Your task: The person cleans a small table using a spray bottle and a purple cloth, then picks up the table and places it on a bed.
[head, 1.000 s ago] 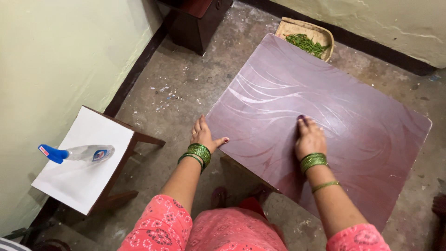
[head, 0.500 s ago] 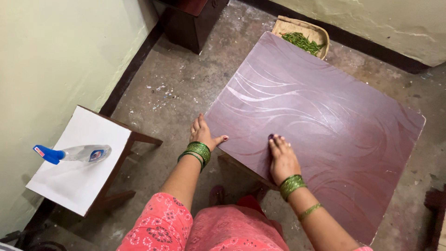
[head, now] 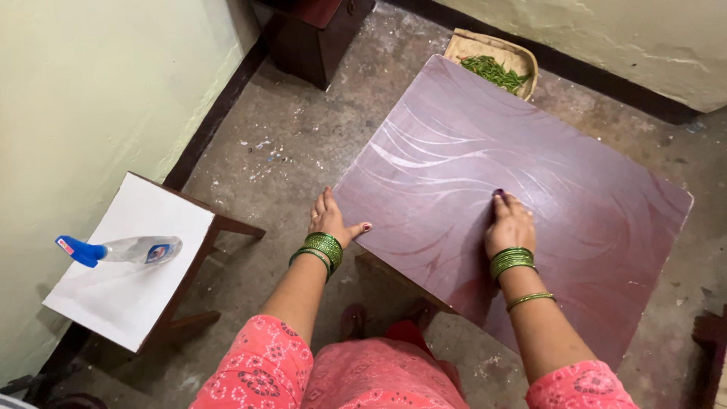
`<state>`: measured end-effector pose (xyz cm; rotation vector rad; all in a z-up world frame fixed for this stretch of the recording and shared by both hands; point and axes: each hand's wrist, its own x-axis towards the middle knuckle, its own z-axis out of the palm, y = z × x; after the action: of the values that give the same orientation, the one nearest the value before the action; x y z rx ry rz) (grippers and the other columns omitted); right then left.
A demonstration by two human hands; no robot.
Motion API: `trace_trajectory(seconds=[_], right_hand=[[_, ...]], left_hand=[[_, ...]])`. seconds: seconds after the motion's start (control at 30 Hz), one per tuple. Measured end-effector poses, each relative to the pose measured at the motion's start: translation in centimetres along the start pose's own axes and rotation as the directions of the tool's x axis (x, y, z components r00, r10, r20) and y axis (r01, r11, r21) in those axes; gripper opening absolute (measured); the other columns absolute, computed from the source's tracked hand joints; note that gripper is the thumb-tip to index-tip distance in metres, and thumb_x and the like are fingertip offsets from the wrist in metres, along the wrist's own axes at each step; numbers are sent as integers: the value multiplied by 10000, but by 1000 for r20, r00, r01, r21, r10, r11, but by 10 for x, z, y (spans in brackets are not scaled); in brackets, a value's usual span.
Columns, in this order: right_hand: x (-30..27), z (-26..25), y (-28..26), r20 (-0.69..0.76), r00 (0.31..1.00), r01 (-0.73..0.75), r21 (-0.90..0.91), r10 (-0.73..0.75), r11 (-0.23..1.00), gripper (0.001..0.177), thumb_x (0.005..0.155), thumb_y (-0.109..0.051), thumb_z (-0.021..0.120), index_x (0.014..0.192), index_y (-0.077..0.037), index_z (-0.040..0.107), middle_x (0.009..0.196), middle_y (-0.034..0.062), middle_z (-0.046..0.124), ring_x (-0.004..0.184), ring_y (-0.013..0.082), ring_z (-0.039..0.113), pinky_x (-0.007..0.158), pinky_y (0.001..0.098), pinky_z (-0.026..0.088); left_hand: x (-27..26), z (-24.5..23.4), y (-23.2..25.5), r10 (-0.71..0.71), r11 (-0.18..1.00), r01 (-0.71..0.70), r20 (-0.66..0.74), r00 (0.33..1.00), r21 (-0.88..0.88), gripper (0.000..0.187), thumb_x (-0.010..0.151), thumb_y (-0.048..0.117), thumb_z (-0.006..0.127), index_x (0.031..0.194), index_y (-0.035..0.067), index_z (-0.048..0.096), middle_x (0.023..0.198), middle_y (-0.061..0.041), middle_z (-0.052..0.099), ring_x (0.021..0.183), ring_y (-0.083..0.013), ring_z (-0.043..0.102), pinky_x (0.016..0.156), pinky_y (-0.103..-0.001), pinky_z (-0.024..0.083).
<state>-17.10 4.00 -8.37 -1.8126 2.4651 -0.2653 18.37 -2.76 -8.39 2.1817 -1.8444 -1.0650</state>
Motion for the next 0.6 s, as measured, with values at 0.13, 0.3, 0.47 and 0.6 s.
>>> trace_trajectory(seconds=[0.13,0.3,0.47,0.6], right_hand=[[8,14,3,-69,997,-33,21,35,999,490,924,-29,521,1406,-29,609,1531,178,527,1437,333,454,1235,428,298],[-26,24,-35,-38,992,121,69,-118,990,521,893,25,474,1391,-52,606,1532,155,510,1448,309,427,1239,425,277],[-63,13,-69,75,970,229,12,-230,973,551,902,29,451,1438,-54,548,1567,144,455,1461,284,399,1234,408,263],[-52,6,-67,101,968,236,-28,-232,971,591,877,17,451,1456,-68,528,1561,121,439,1453,263,384,1226,421,231]], left_hand=[[-1,-1,2,-9,1000,9,13,1000,-2,1394,646,577,910,1606,70,37,1675,-177,154,1541,-356,180,1213,-472,280],[-1,-1,2,2,1000,-2,2,1000,-3,1398,642,577,916,1607,66,43,1670,-185,167,1539,-364,190,1219,-470,282],[-1,-3,2,-4,1000,4,1,1000,-11,1399,635,574,921,1608,68,53,1667,-186,176,1537,-370,197,1225,-465,277],[0,-2,0,-16,1000,16,19,1000,-2,1394,641,564,917,1616,81,45,1672,-185,162,1534,-370,194,1216,-469,277]])
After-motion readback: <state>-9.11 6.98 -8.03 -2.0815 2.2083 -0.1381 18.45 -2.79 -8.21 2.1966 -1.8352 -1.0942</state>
